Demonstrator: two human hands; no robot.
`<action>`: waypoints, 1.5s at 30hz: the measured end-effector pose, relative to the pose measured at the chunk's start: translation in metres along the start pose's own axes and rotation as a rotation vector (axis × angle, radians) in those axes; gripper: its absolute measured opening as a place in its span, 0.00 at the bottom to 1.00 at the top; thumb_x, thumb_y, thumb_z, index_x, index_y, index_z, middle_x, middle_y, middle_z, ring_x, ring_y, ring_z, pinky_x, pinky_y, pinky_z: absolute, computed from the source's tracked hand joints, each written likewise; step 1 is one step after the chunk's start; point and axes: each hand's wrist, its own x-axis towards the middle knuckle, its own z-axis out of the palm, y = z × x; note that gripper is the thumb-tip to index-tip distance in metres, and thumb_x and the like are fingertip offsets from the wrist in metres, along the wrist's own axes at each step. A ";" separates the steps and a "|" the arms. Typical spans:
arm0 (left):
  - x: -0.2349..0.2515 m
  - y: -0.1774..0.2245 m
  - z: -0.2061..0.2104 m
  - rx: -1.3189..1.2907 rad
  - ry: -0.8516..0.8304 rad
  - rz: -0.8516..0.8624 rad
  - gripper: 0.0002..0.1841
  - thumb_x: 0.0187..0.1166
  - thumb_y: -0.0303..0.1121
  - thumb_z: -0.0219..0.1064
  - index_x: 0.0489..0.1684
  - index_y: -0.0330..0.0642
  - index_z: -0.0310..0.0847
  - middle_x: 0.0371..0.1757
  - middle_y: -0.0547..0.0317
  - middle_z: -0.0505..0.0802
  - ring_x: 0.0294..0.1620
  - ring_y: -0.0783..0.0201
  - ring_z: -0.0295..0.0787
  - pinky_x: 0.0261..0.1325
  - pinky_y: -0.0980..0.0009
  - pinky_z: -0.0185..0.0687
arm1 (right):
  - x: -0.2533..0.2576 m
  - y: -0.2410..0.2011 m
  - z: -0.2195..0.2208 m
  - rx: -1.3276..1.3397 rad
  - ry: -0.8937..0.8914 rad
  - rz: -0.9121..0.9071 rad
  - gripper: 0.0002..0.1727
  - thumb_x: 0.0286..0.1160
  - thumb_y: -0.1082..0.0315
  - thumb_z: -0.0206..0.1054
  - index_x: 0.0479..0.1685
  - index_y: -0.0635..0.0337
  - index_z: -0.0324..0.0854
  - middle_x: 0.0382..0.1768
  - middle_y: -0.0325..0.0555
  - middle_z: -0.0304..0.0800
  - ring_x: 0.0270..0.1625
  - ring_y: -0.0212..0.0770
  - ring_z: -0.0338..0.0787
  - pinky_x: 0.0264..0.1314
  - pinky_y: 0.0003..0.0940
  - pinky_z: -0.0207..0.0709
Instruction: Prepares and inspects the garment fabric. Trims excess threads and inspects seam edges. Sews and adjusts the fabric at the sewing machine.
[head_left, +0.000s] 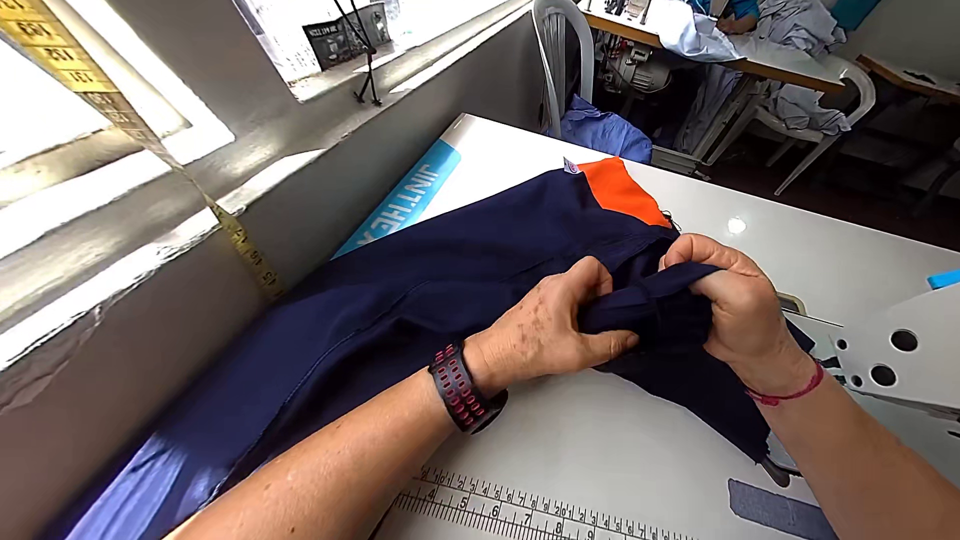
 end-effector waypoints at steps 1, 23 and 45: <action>0.000 -0.003 0.000 0.263 0.084 0.056 0.09 0.64 0.34 0.73 0.32 0.41 0.79 0.17 0.64 0.82 0.19 0.71 0.81 0.22 0.71 0.76 | 0.001 -0.001 -0.002 -0.076 -0.069 -0.036 0.09 0.65 0.74 0.56 0.31 0.50 0.81 0.19 0.29 0.79 0.21 0.21 0.77 0.22 0.17 0.69; 0.004 -0.003 -0.026 0.340 0.530 -0.056 0.06 0.66 0.22 0.70 0.29 0.39 0.76 0.25 0.61 0.83 0.25 0.74 0.76 0.28 0.79 0.67 | 0.014 0.001 0.019 -0.824 -0.074 -0.319 0.09 0.61 0.64 0.75 0.36 0.59 0.89 0.24 0.40 0.89 0.27 0.33 0.88 0.27 0.31 0.75; 0.014 0.005 -0.030 -0.613 0.051 -0.592 0.13 0.63 0.14 0.76 0.42 0.37 0.89 0.36 0.55 0.97 0.36 0.69 0.95 0.41 0.75 0.92 | 0.028 0.018 0.014 0.207 -0.131 0.370 0.15 0.54 0.84 0.75 0.43 0.63 0.90 0.37 0.45 0.97 0.40 0.30 0.95 0.45 0.24 0.90</action>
